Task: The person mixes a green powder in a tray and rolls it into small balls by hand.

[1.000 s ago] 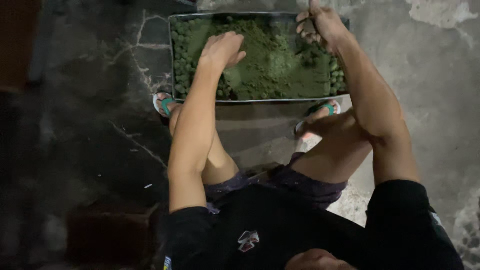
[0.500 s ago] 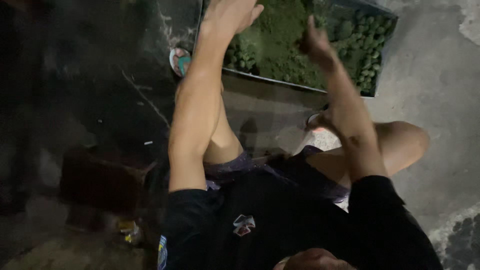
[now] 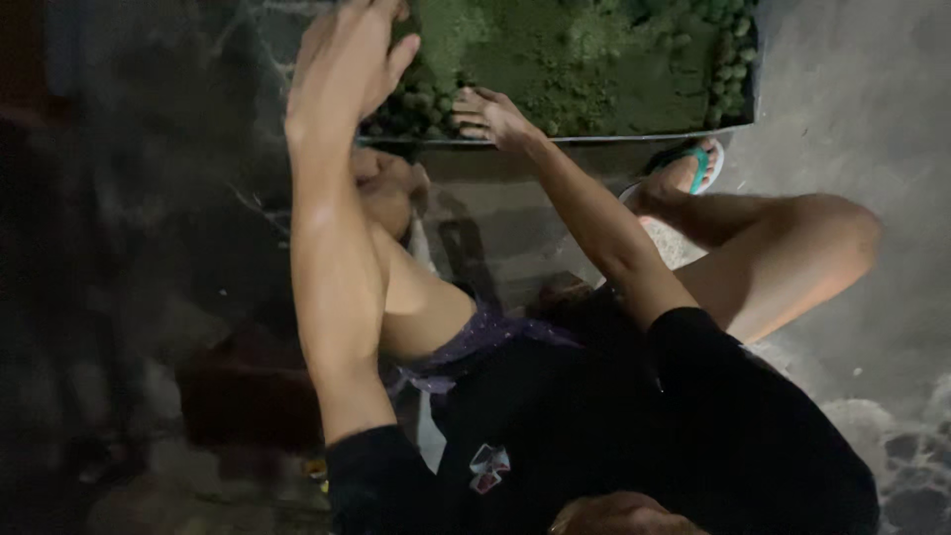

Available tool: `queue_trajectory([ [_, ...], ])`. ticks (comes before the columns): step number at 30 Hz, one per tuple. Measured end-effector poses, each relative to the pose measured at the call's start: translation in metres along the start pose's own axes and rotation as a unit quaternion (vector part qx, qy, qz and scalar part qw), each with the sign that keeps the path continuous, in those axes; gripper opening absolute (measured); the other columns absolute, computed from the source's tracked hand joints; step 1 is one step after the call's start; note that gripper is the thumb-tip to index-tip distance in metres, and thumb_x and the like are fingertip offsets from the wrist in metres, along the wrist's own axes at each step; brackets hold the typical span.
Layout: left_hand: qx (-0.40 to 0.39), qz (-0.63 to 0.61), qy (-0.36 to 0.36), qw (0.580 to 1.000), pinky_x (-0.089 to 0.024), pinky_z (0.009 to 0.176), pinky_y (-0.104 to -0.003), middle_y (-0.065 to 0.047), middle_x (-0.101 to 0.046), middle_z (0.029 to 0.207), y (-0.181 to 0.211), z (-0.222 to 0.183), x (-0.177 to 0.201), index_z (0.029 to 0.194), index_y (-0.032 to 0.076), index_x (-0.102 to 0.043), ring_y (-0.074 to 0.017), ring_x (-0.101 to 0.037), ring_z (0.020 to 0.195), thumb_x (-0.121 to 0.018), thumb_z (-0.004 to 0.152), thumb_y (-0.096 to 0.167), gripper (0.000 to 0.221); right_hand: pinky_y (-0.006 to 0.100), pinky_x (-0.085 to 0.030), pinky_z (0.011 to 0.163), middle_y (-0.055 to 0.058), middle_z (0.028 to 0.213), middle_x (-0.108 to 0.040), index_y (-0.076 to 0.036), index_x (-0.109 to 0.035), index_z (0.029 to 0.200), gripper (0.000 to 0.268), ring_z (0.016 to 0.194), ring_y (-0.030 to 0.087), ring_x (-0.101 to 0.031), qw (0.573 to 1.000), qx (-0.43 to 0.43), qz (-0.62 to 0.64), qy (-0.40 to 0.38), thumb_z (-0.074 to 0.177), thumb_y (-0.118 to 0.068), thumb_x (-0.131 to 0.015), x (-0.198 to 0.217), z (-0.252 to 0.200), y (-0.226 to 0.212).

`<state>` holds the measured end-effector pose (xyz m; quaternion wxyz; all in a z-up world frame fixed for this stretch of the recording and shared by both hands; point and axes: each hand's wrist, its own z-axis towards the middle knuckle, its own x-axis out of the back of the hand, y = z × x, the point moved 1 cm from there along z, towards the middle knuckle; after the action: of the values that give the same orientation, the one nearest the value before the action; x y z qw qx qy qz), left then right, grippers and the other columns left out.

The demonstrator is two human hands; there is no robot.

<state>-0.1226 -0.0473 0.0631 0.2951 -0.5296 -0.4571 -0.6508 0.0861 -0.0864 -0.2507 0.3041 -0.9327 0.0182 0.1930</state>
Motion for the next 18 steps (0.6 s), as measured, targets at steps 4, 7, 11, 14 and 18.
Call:
queue_trajectory([
  [4, -0.020, 0.008, -0.009, 1.000, -0.052, 0.088, -0.055, -0.018, -0.068, 0.123, 0.014, 0.006, 0.014, 0.127, 0.006, -0.066, -0.0424, -0.066, 0.104, -0.068, 0.107, 0.027, 0.029, 0.048, -0.045, 0.114, 0.017, 0.150, -0.056, -0.003, -0.054, 0.147, 0.069, 0.137, 0.033, -0.055, 0.943, 0.180, -0.265, 0.085, 0.100, -0.053, -0.063, 0.067, 0.025, 0.008],
  [7, 0.002, 0.014, -0.049, 0.999, -0.051, 0.089, -0.054, -0.018, -0.067, 0.123, 0.020, 0.011, 0.024, 0.129, 0.005, -0.067, -0.0424, -0.065, 0.103, -0.067, 0.109, 0.026, 0.029, 0.059, -0.020, 0.133, 0.018, 0.167, -0.038, -0.011, -0.043, 0.160, 0.082, 0.157, 0.040, -0.032, 0.754, 0.177, -0.519, 0.362, 0.102, -0.066, -0.062, 0.149, 0.025, 0.022],
  [11, 0.022, 0.019, -0.078, 0.996, -0.051, 0.090, -0.053, -0.017, -0.067, 0.122, 0.022, 0.015, 0.037, 0.127, 0.003, -0.067, -0.0409, -0.066, 0.104, -0.067, 0.108, 0.025, 0.030, 0.072, -0.003, 0.121, 0.027, 0.170, 0.021, -0.016, 0.008, 0.169, 0.109, 0.153, 0.055, 0.021, 0.782, 0.020, -0.415, 0.465, 0.104, -0.070, -0.062, 0.205, 0.007, 0.048],
  [14, 0.027, 0.030, -0.079, 0.996, -0.051, 0.090, -0.052, -0.016, -0.068, 0.122, 0.023, 0.027, 0.040, 0.126, 0.002, -0.067, -0.0405, -0.067, 0.102, -0.068, 0.107, 0.025, 0.030, 0.072, -0.003, 0.121, 0.031, 0.170, 0.016, -0.018, 0.003, 0.169, 0.104, 0.154, 0.054, 0.015, 0.805, 0.033, -0.363, 0.468, 0.106, -0.066, -0.065, 0.206, 0.019, 0.050],
  [18, 0.060, 0.030, -0.119, 0.991, -0.051, 0.090, -0.052, -0.016, -0.067, 0.121, 0.028, 0.039, 0.039, 0.126, 0.003, -0.067, -0.0413, -0.066, 0.099, -0.067, 0.106, 0.025, 0.030, 0.068, -0.020, 0.122, 0.028, 0.173, -0.004, -0.014, -0.004, 0.171, 0.103, 0.159, 0.052, -0.005, 0.762, 0.166, -0.464, 0.421, 0.106, -0.059, -0.070, 0.192, 0.063, 0.024],
])
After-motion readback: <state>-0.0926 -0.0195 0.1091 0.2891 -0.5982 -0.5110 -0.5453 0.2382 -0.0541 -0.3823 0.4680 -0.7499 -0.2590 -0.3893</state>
